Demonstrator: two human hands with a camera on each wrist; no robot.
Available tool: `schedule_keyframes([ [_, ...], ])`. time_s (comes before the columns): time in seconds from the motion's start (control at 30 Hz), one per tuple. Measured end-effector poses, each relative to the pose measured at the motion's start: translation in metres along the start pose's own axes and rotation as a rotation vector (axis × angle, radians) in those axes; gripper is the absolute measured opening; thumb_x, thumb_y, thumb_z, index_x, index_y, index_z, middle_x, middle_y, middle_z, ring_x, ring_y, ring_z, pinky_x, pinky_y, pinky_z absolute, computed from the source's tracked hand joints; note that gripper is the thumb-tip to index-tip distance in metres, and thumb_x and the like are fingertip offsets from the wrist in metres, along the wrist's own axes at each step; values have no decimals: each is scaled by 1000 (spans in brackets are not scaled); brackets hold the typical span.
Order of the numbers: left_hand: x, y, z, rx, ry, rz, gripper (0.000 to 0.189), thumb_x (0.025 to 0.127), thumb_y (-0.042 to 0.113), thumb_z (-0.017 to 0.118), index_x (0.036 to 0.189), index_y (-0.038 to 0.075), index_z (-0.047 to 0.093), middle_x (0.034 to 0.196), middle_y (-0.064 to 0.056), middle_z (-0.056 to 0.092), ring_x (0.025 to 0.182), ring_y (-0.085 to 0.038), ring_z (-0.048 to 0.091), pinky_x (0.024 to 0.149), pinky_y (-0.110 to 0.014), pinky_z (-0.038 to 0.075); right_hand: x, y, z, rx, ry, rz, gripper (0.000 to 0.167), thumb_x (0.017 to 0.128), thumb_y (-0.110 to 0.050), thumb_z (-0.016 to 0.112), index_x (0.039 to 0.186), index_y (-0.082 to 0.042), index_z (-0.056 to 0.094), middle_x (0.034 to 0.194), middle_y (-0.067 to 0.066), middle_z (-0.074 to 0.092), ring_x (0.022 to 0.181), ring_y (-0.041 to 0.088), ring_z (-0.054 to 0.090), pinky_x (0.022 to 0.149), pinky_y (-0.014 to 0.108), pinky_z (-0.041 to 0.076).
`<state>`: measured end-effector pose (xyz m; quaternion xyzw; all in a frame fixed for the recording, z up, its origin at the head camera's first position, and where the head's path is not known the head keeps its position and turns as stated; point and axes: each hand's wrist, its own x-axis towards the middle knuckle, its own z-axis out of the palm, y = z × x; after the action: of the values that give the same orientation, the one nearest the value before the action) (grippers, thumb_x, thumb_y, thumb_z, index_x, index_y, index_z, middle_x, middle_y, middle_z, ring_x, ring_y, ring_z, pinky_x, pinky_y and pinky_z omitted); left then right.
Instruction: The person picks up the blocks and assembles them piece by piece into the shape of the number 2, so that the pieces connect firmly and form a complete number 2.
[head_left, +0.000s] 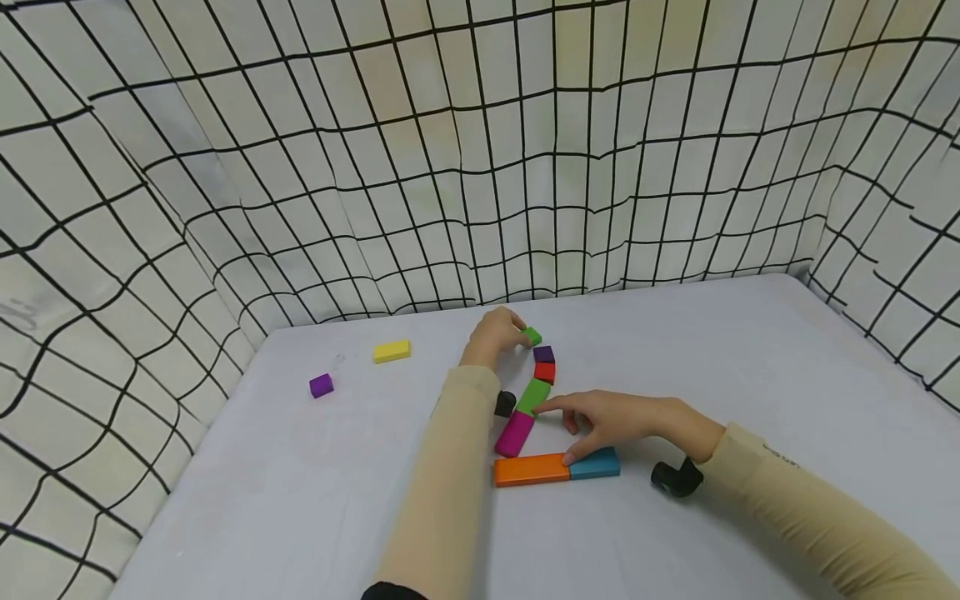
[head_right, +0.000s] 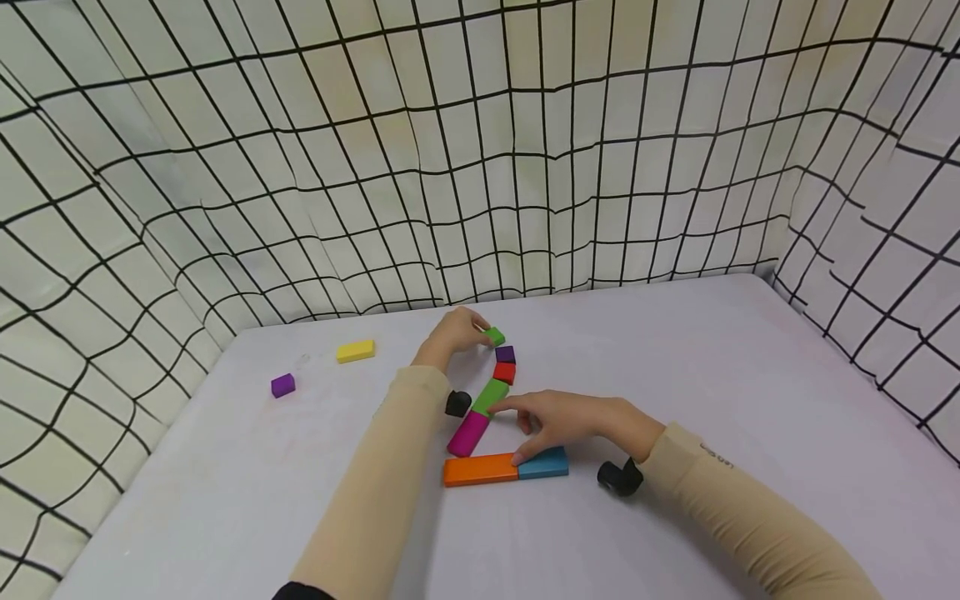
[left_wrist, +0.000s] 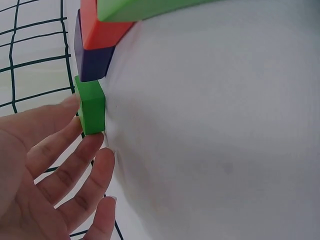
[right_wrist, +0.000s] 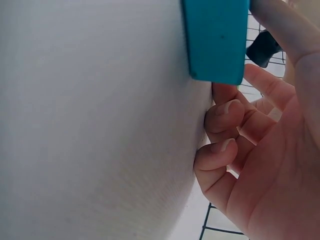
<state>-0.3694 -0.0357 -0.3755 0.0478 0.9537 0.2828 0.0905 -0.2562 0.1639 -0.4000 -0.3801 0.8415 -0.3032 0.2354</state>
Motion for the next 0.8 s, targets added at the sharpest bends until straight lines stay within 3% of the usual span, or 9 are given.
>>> schedule_keyframes([
  [0.4, -1, -1, 0, 18, -22, 35, 30, 95, 16, 73, 123, 8, 74, 134, -13, 65, 112, -28, 62, 96, -43, 50, 0, -2, 0, 1, -1, 2, 72, 90, -30, 81, 151, -12, 48, 91, -4, 54, 86, 12, 53, 73, 27, 46],
  [0.8, -2, -3, 1, 13, -14, 21, 29, 94, 17, 74, 122, 9, 75, 134, -13, 65, 113, -29, 61, 97, -44, 49, 0, -2, 0, 2, -1, 0, 71, 90, -30, 81, 151, -11, 48, 91, -5, 54, 86, 12, 53, 73, 26, 45],
])
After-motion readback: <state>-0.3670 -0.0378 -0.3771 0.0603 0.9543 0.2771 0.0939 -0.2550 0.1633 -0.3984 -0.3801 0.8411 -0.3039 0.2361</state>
